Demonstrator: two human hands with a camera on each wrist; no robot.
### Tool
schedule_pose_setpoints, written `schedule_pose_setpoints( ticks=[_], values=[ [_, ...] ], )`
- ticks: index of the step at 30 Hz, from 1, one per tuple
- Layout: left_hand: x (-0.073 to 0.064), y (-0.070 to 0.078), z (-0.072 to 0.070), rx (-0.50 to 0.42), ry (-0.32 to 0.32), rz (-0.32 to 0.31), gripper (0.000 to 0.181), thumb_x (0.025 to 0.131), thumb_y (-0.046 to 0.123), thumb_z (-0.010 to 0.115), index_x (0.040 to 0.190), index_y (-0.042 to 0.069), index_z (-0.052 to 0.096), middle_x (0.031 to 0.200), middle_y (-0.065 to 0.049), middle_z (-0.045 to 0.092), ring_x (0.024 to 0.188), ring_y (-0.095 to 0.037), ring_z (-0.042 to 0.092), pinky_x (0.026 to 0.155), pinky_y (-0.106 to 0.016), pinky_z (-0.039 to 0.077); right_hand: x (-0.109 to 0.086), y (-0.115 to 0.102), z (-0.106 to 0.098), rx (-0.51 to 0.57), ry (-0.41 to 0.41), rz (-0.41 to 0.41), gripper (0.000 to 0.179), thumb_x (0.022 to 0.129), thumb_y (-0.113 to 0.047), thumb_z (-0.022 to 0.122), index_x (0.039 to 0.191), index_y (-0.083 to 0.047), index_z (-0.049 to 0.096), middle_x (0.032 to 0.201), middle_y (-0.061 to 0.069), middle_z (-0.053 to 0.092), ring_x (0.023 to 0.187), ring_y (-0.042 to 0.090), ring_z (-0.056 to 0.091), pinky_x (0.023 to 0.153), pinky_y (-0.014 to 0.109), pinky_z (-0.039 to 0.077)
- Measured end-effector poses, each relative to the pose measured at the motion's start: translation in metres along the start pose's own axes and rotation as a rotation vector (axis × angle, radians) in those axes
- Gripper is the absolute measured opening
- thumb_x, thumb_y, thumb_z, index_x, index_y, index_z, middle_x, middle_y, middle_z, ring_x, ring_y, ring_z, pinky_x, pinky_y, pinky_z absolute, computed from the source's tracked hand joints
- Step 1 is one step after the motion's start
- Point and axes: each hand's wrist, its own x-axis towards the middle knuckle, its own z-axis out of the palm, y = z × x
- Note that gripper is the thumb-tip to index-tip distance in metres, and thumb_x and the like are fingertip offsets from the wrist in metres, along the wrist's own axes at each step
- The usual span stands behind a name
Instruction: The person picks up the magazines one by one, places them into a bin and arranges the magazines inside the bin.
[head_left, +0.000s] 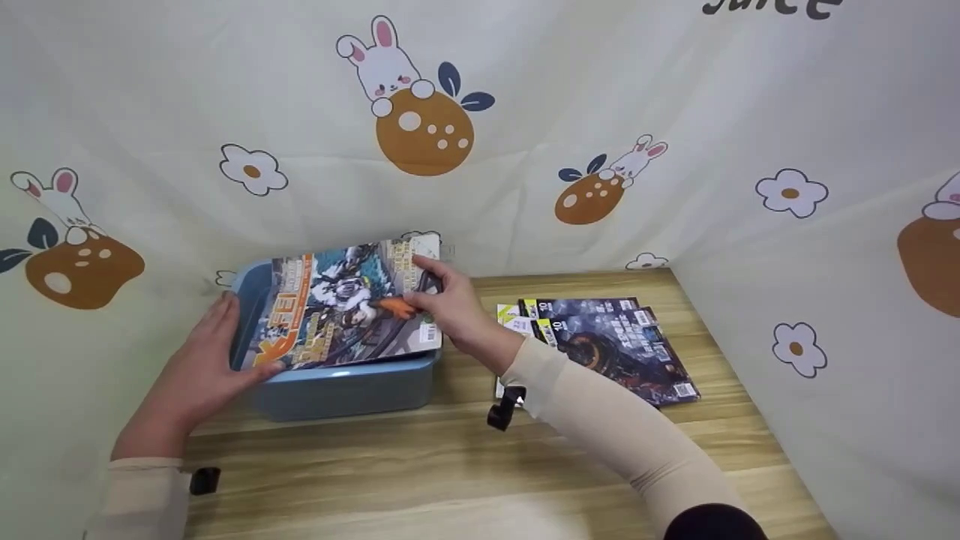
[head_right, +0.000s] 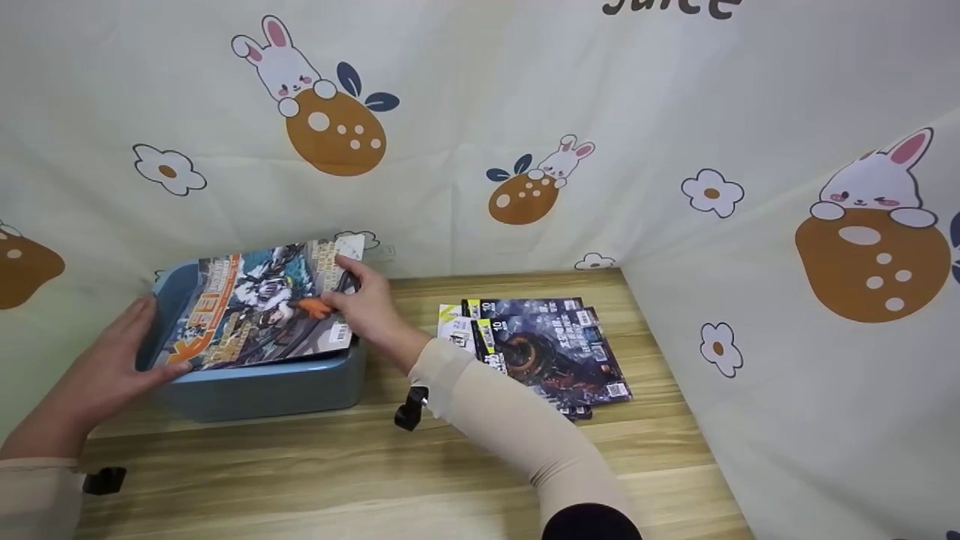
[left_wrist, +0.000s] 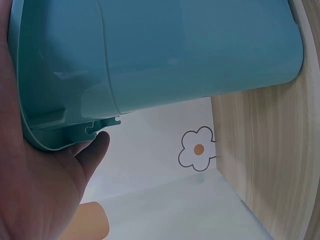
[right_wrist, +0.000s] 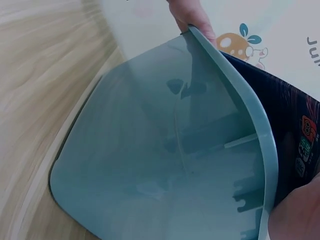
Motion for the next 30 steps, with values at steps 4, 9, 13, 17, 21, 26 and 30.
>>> schedule_pose_setpoints(
  ticks=[4, 9, 13, 17, 21, 26, 30],
  values=[
    [-0.001, 0.000, 0.000, -0.005, 0.003, 0.005, 0.136, 0.091, 0.073, 0.079, 0.175, -0.002, 0.001, 0.181, -0.032, 0.002, 0.166, -0.056, 0.006, 0.117, -0.085, 0.027, -0.001, -0.002, 0.004, -0.004, 0.003, 0.006, 0.071, 0.091, 0.012, 0.079, 0.157, -0.005, 0.060, 0.160, 0.017, 0.057, 0.123, 0.024, 0.069, 0.095, 0.031, 0.064],
    [-0.001, -0.001, -0.001, -0.007, 0.008, 0.012, 0.136, 0.091, 0.073, 0.078, 0.175, -0.001, 0.001, 0.181, -0.031, 0.002, 0.166, -0.056, 0.006, 0.118, -0.086, 0.026, 0.000, -0.005, 0.007, -0.029, 0.002, 0.022, 0.071, 0.091, 0.011, 0.080, 0.157, -0.006, 0.060, 0.161, 0.018, 0.057, 0.128, 0.026, 0.067, 0.099, 0.029, 0.063],
    [-0.001, -0.001, -0.001, -0.005, 0.009, 0.017, 0.135, 0.092, 0.073, 0.077, 0.175, -0.001, 0.001, 0.182, -0.031, 0.001, 0.166, -0.056, 0.007, 0.117, -0.086, 0.026, 0.001, -0.006, 0.008, -0.071, 0.000, 0.045, 0.071, 0.091, 0.009, 0.082, 0.156, -0.010, 0.062, 0.163, 0.018, 0.055, 0.133, 0.027, 0.065, 0.100, 0.027, 0.061],
    [-0.002, -0.001, -0.001, -0.002, 0.010, 0.024, 0.134, 0.093, 0.072, 0.077, 0.175, -0.002, 0.002, 0.181, -0.032, 0.002, 0.165, -0.057, 0.008, 0.117, -0.087, 0.026, 0.002, -0.007, 0.010, -0.080, -0.020, 0.065, 0.068, 0.093, 0.010, 0.080, 0.156, -0.011, 0.062, 0.168, 0.016, 0.050, 0.144, 0.028, 0.057, 0.099, 0.028, 0.062],
    [-0.002, -0.001, -0.001, 0.000, 0.016, 0.029, 0.132, 0.093, 0.071, 0.077, 0.175, -0.003, 0.004, 0.181, -0.032, 0.003, 0.165, -0.058, 0.009, 0.116, -0.087, 0.025, 0.002, -0.008, 0.011, -0.113, -0.035, 0.069, 0.067, 0.095, 0.010, 0.079, 0.156, -0.012, 0.062, 0.170, 0.014, 0.048, 0.151, 0.027, 0.050, 0.102, 0.027, 0.060],
    [-0.002, -0.002, -0.001, -0.004, 0.018, 0.034, 0.132, 0.093, 0.070, 0.078, 0.175, -0.002, 0.003, 0.182, -0.030, 0.002, 0.166, -0.056, 0.008, 0.117, -0.087, 0.024, 0.002, -0.009, 0.013, -0.160, -0.024, 0.056, 0.070, 0.092, 0.010, 0.080, 0.156, -0.012, 0.062, 0.165, 0.014, 0.054, 0.140, 0.027, 0.059, 0.102, 0.027, 0.060],
    [-0.002, -0.002, -0.001, -0.011, 0.015, 0.040, 0.132, 0.093, 0.068, 0.079, 0.175, -0.003, 0.003, 0.182, -0.031, 0.002, 0.166, -0.056, 0.007, 0.117, -0.087, 0.024, 0.003, -0.009, 0.015, -0.176, -0.028, 0.023, 0.071, 0.090, 0.011, 0.080, 0.156, -0.006, 0.061, 0.159, 0.015, 0.060, 0.132, 0.026, 0.063, 0.102, 0.029, 0.060]
  ],
)
